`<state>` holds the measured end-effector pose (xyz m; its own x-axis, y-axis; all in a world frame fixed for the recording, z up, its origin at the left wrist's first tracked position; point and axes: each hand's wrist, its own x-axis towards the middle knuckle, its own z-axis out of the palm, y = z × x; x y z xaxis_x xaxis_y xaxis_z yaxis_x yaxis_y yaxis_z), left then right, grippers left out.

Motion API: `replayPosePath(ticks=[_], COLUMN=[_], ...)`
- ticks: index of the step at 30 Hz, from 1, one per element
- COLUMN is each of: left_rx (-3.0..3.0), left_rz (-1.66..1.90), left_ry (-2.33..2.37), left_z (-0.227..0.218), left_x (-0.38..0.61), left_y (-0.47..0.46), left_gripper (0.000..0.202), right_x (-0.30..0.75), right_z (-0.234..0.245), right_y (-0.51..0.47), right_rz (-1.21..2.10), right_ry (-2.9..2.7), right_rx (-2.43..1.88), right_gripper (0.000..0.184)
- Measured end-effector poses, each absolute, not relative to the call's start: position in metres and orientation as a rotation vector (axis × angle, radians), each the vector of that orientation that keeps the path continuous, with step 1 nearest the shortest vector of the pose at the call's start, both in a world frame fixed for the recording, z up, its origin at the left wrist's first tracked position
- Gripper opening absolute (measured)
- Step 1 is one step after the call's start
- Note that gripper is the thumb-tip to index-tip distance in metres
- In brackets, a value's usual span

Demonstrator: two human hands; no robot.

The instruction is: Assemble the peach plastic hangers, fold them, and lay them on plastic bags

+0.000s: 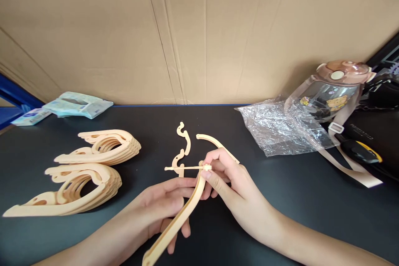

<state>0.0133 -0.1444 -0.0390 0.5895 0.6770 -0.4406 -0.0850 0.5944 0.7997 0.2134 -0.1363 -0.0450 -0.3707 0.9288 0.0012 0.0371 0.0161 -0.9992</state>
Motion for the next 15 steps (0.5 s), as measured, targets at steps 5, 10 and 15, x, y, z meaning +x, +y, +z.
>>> replayPosePath(ticks=[5,10,15], left_rx=[1.078,1.296,1.478], left_rz=[0.509,0.473,0.47], left_ry=[0.828,0.893,0.928], left_z=[-0.047,-0.044,-0.04], left_x=[0.016,0.009,0.002], left_y=[-0.141,-0.141,-0.14], left_gripper=[0.03,0.026,0.027], right_x=[0.219,0.23,0.237], right_z=[-0.043,-0.043,-0.047], right_y=[-0.131,-0.119,-0.11], right_rz=[1.315,1.372,1.48], right_ry=[-1.52,-1.176,-0.987], right_rx=[-1.211,-1.152,-1.057], right_gripper=[0.024,0.024,0.017])
